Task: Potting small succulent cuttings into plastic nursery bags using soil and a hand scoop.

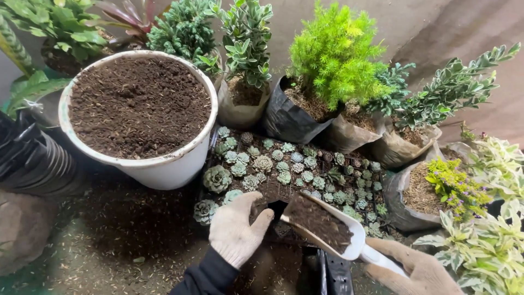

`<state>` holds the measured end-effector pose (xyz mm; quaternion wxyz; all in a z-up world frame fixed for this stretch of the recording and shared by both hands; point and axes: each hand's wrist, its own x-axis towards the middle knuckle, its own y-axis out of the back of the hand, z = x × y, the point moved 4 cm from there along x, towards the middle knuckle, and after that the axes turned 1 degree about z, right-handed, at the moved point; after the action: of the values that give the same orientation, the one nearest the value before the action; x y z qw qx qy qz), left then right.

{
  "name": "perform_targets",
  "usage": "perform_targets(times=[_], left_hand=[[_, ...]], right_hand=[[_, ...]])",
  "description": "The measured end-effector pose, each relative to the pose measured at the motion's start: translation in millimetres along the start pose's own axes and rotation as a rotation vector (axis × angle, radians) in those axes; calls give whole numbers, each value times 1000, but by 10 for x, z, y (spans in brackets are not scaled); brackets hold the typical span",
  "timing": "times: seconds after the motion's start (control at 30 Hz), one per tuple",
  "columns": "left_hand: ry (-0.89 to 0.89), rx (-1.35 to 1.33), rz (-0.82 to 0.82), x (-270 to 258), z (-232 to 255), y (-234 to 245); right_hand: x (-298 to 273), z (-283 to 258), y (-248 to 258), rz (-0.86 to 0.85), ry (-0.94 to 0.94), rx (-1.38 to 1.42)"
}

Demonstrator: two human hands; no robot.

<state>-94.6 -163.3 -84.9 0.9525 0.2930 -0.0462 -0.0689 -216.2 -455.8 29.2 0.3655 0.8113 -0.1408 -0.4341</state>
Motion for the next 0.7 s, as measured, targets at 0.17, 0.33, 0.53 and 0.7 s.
perform_targets(times=[0.17,0.33,0.53,0.7], left_hand=[[83,103,-169,163,97,-124],[170,165,-273,134,110,-206],[44,206,-309,89,87,-276],[27,180,-289,76,117,-314]], right_hand=[[323,213,-12,-95,216,-226],[-107,-393,-55,-165,151,-274],[-94,-506,-36,-72,171,-505],[-52,-521,-62,-59,170,-677]])
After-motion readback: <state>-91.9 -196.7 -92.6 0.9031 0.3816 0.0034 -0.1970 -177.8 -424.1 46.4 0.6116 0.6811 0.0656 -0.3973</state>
